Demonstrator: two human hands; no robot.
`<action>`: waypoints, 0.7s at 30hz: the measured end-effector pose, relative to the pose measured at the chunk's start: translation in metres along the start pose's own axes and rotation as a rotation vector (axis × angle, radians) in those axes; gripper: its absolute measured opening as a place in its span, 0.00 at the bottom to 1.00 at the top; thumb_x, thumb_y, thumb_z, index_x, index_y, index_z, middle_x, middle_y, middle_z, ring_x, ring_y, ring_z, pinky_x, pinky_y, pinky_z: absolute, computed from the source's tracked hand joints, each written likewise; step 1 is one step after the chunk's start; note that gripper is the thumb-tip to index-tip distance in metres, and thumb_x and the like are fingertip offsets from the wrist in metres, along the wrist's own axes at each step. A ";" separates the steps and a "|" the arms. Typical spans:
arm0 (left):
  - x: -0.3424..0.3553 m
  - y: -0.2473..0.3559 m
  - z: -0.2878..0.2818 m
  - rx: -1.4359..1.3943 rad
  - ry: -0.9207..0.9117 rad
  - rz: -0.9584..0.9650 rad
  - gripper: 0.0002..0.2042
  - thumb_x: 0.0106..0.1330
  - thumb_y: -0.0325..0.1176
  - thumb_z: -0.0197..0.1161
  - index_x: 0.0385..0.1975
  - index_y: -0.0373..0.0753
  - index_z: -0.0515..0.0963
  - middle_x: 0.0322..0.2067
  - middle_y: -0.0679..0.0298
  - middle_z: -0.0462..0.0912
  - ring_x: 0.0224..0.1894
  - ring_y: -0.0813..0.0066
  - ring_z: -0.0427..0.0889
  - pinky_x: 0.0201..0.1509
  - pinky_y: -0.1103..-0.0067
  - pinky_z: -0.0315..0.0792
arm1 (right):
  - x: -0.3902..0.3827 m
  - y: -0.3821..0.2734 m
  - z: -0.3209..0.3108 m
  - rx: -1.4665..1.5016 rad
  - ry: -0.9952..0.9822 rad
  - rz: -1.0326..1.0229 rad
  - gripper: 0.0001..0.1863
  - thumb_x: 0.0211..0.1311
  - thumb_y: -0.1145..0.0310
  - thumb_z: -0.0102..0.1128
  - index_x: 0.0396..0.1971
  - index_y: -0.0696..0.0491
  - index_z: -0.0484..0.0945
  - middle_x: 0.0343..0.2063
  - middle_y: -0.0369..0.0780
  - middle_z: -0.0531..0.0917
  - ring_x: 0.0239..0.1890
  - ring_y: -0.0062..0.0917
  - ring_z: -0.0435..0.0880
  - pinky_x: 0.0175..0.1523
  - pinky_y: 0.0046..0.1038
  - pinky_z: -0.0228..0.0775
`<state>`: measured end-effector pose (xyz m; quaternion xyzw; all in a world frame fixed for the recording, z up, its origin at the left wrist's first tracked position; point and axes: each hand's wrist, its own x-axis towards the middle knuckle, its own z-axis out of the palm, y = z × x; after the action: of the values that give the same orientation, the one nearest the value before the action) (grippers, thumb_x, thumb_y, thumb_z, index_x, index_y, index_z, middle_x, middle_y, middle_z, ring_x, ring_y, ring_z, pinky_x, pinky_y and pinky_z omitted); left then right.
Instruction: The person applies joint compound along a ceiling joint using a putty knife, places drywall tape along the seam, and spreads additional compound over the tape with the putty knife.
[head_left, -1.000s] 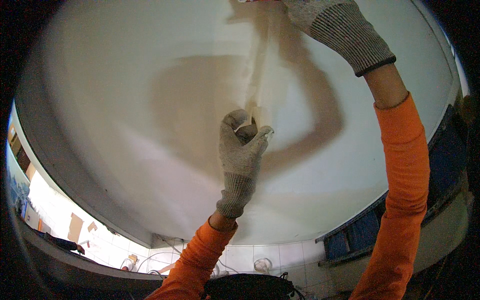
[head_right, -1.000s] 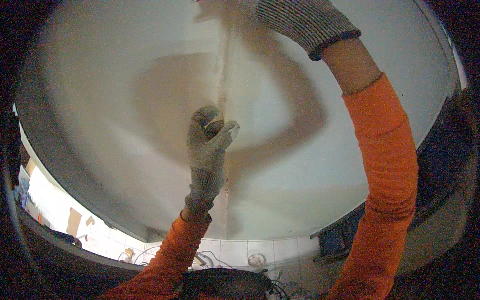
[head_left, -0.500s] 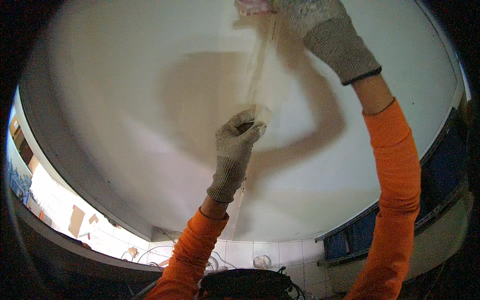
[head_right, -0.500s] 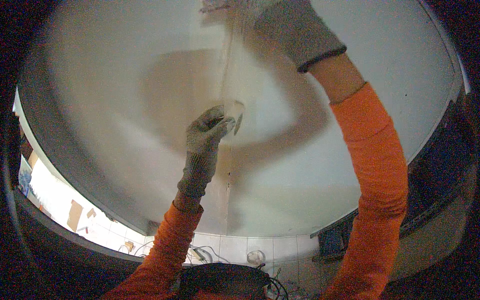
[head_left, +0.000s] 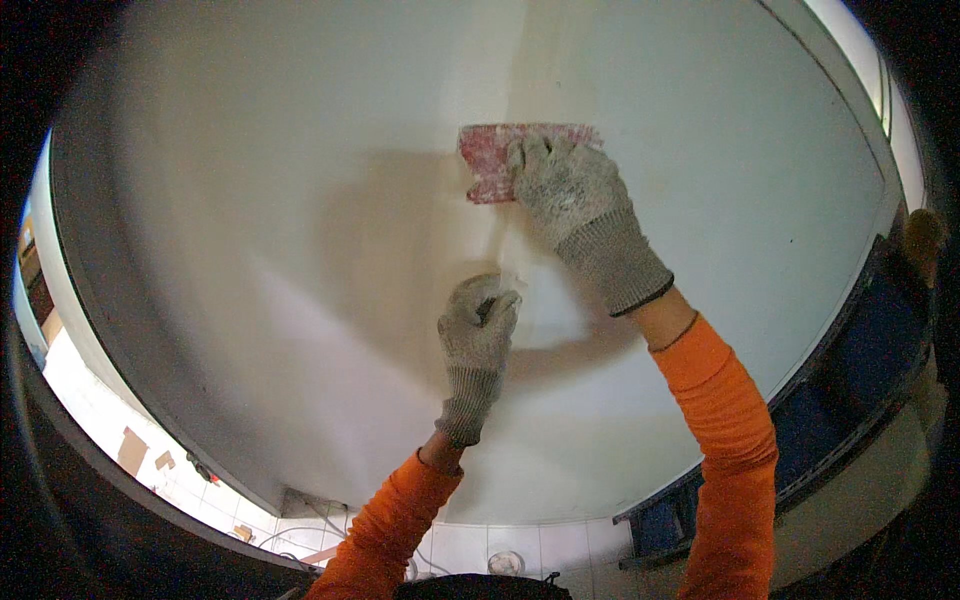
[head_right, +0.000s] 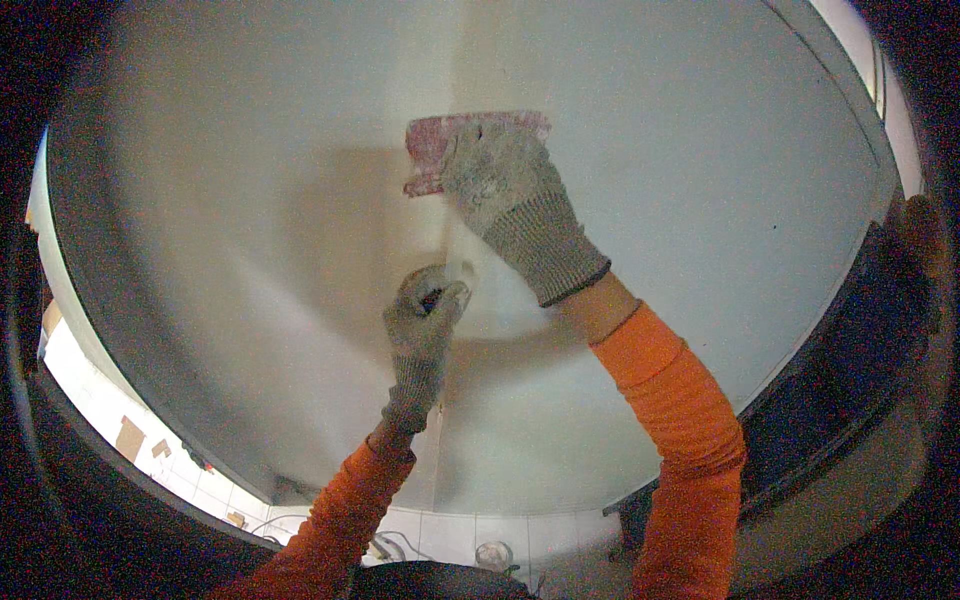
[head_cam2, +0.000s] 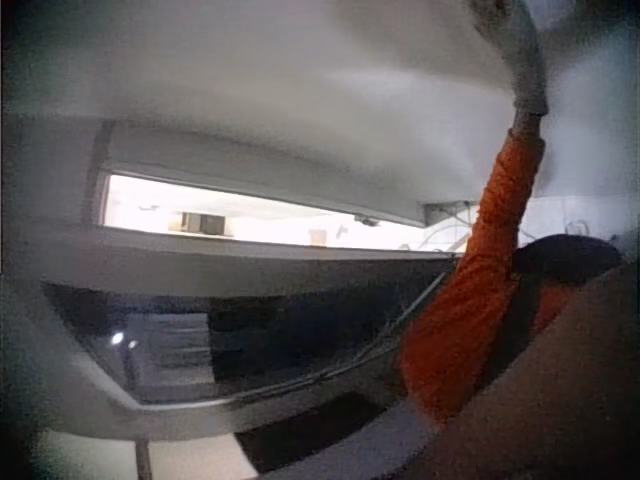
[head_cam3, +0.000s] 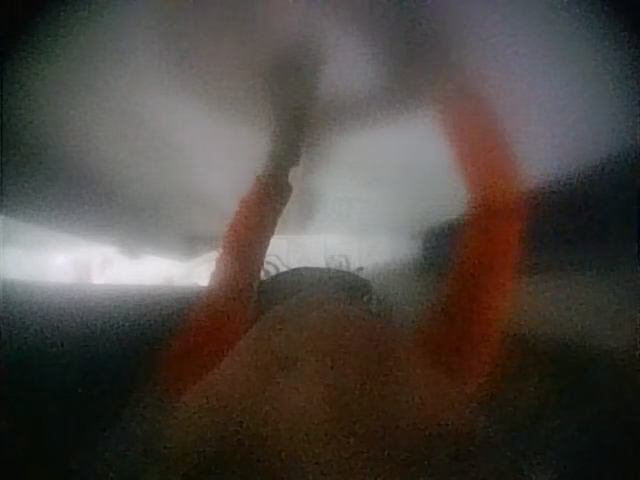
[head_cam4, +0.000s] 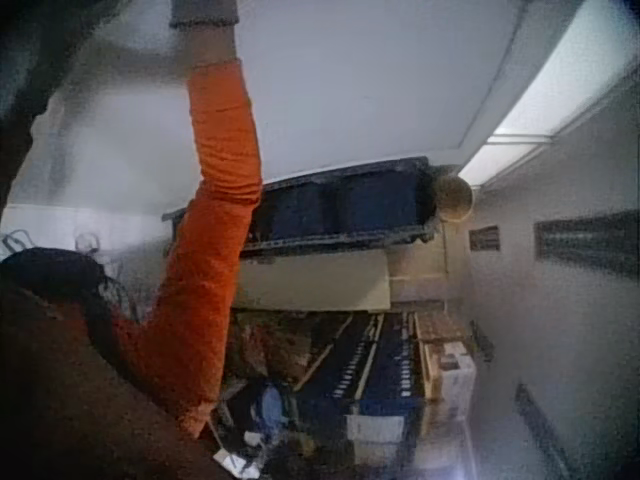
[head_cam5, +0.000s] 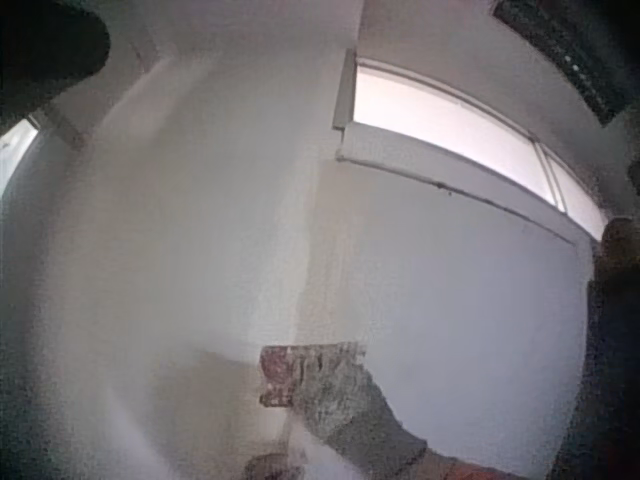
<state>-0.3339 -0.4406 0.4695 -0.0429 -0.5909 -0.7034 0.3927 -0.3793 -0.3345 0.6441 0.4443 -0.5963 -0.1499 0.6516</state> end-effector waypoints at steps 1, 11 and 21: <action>0.002 -0.012 -0.003 0.002 0.003 0.014 0.08 0.66 0.24 0.67 0.43 0.32 0.85 0.42 0.65 0.85 0.39 0.82 0.81 0.45 0.82 0.76 | 0.000 -0.004 0.008 0.017 -0.011 0.020 0.21 0.62 0.63 0.62 0.55 0.50 0.80 0.50 0.44 0.83 0.51 0.37 0.82 0.57 0.41 0.75; 0.052 -0.133 0.036 -0.020 0.042 0.031 0.13 0.70 0.30 0.65 0.50 0.33 0.81 0.50 0.54 0.80 0.47 0.66 0.83 0.51 0.73 0.79 | -0.063 0.008 0.090 0.347 -0.252 0.026 0.18 0.63 0.67 0.60 0.53 0.49 0.79 0.43 0.44 0.84 0.43 0.37 0.83 0.48 0.40 0.76; 0.069 -0.110 0.095 0.128 0.049 0.111 0.13 0.69 0.30 0.64 0.50 0.32 0.81 0.49 0.52 0.80 0.46 0.59 0.82 0.51 0.69 0.78 | 0.083 0.281 0.048 -0.141 0.172 -0.053 0.22 0.73 0.59 0.54 0.65 0.42 0.75 0.59 0.41 0.81 0.60 0.37 0.81 0.63 0.40 0.75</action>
<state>-0.4857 -0.3939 0.4457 -0.0333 -0.6215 -0.6423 0.4473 -0.4965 -0.2562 0.9054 0.4242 -0.5140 -0.1701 0.7258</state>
